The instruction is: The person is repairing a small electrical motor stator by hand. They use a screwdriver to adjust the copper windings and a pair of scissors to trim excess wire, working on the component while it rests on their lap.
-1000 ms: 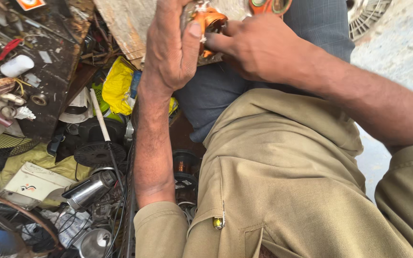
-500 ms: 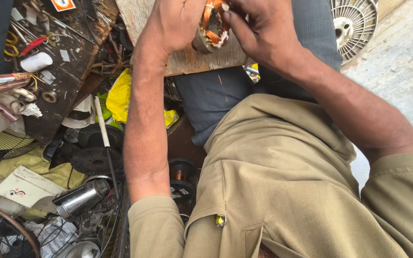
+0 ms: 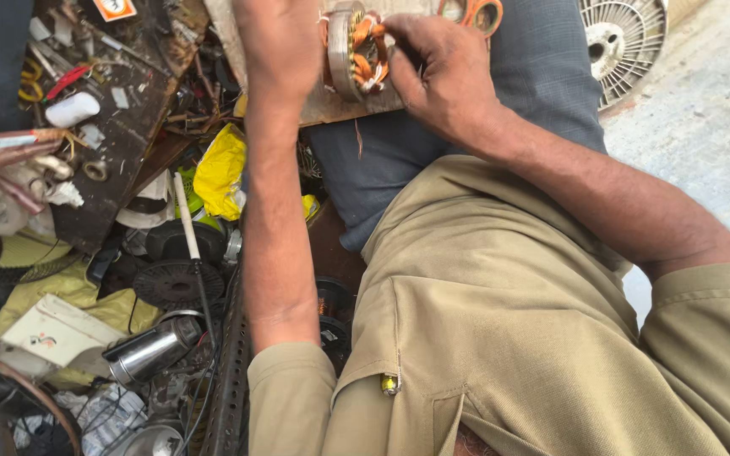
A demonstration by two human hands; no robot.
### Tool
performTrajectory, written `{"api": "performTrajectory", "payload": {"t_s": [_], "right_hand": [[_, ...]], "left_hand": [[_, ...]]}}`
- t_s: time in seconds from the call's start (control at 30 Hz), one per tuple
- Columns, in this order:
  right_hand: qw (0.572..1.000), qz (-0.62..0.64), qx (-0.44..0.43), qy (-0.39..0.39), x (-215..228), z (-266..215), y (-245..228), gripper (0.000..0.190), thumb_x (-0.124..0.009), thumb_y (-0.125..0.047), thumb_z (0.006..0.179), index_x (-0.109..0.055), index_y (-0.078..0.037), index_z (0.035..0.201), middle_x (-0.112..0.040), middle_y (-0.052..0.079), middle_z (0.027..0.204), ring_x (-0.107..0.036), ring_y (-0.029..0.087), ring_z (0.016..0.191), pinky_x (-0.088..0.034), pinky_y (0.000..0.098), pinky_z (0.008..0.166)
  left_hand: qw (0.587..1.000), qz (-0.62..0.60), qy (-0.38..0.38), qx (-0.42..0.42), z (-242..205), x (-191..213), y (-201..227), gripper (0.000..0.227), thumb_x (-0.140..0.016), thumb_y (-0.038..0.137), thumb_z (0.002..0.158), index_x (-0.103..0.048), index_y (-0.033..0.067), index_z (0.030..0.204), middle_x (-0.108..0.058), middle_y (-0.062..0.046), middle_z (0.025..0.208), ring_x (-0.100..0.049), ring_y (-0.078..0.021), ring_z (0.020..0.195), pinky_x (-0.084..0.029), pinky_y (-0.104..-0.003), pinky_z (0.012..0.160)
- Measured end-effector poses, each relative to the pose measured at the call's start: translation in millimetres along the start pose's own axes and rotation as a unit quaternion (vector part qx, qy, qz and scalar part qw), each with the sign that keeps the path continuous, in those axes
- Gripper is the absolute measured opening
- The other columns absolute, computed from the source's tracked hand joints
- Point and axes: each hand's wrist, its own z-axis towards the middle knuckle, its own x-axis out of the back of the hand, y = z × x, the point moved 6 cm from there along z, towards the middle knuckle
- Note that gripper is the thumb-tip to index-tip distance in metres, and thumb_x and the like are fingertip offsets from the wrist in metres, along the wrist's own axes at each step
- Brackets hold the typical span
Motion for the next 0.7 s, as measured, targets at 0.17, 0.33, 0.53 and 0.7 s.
{"api": "performTrajectory", "payload": {"t_s": [0.17,0.33,0.53,0.7], "right_hand": [[0.998,0.056,-0.012,0.005,-3,2,11,0.017,-0.066,0.002,0.101,-0.070,0.002,0.118,-0.071,0.013,0.091,-0.070,0.020,0.078,-0.055,0.0342,0.072],[0.983,0.184,0.003,-0.017,-17,-3,19,0.014,-0.057,0.001,0.111,-0.069,0.003,0.117,-0.074,0.010,0.104,-0.074,0.013,0.093,-0.063,0.0272,0.081],[0.992,0.122,-0.017,-0.002,-18,-4,29,0.013,-0.064,-0.001,0.113,-0.075,0.002,0.105,-0.074,0.008,0.087,-0.070,0.011,0.076,-0.059,0.0261,0.067],[1.000,0.006,-0.013,-0.013,-16,-1,25,0.016,-0.071,-0.005,0.112,-0.076,-0.001,0.097,-0.072,0.008,0.077,-0.067,0.013,0.065,-0.054,0.0275,0.058]], "left_hand": [[0.966,-0.204,-0.033,0.153,-36,23,2,0.013,-0.061,0.006,0.106,-0.067,-0.0013,0.115,-0.073,-0.005,0.099,-0.069,-0.0087,0.086,-0.062,-0.028,0.076],[0.972,-0.165,-0.110,0.127,-51,31,20,0.020,-0.059,-0.002,0.110,-0.064,-0.0022,0.129,-0.078,-0.010,0.112,-0.076,-0.0144,0.100,-0.062,-0.026,0.088],[0.960,-0.195,-0.124,0.158,-53,18,19,0.051,-0.068,-0.007,0.097,-0.043,-0.0027,0.141,-0.068,-0.021,0.127,-0.076,-0.0221,0.106,-0.068,-0.031,0.090],[0.965,-0.170,-0.084,0.184,-59,-1,14,0.045,-0.070,-0.009,0.090,-0.049,-0.0008,0.130,-0.071,-0.016,0.117,-0.082,-0.0189,0.097,-0.067,-0.030,0.080]]}}
